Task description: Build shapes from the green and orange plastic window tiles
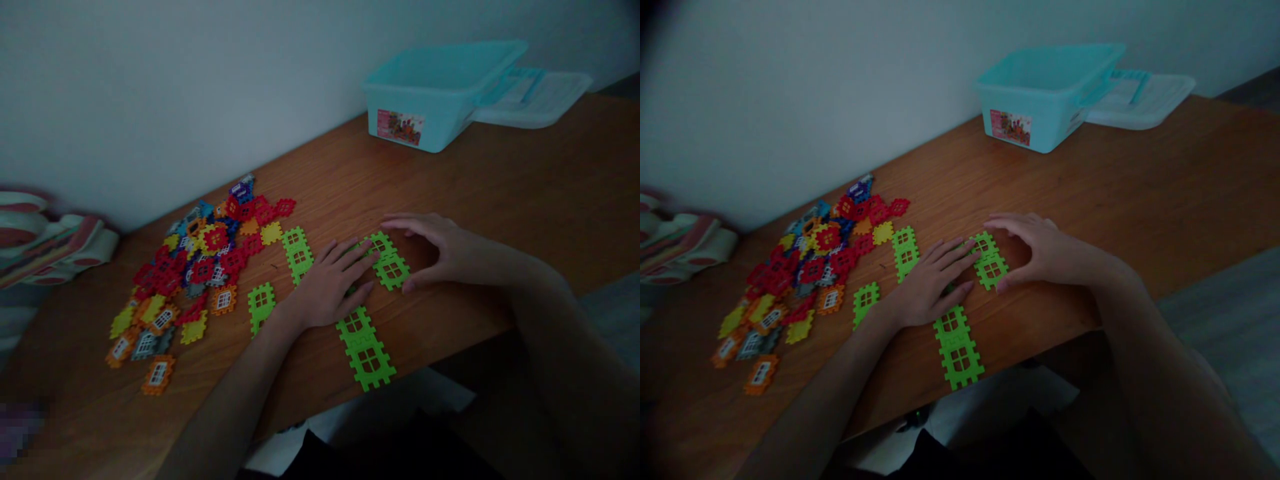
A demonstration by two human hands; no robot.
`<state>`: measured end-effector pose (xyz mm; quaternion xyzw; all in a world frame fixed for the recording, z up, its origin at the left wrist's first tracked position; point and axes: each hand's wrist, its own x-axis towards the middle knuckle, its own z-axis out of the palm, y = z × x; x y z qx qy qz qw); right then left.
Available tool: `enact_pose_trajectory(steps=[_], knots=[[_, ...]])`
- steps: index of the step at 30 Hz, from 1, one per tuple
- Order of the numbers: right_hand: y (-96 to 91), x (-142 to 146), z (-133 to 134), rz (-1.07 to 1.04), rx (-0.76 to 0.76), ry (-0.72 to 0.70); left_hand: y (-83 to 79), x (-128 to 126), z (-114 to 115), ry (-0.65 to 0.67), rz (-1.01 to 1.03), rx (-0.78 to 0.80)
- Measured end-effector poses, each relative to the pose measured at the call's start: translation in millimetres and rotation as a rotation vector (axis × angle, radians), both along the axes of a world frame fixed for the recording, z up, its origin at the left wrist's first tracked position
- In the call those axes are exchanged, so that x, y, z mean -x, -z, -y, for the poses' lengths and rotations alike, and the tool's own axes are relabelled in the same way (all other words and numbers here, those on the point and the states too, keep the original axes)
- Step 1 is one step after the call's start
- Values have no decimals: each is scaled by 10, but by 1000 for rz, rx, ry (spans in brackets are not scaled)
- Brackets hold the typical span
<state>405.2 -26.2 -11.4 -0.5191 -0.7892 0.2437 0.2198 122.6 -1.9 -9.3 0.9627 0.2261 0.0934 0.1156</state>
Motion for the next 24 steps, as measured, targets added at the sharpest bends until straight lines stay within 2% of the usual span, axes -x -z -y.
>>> enact_pose_trajectory(steps=[4,10,20,24], knots=[[-52,21,34,68,28,-28,6,9,-9,5,-1,13],[-104,59,16,50,49,-49,1,4,-7,5,14,13],[-35,64,32,41,22,-30,-9,-30,26,-13,66,-8],[-47,76,45,31,29,-14,-82,108,-23,-52,139,-43]])
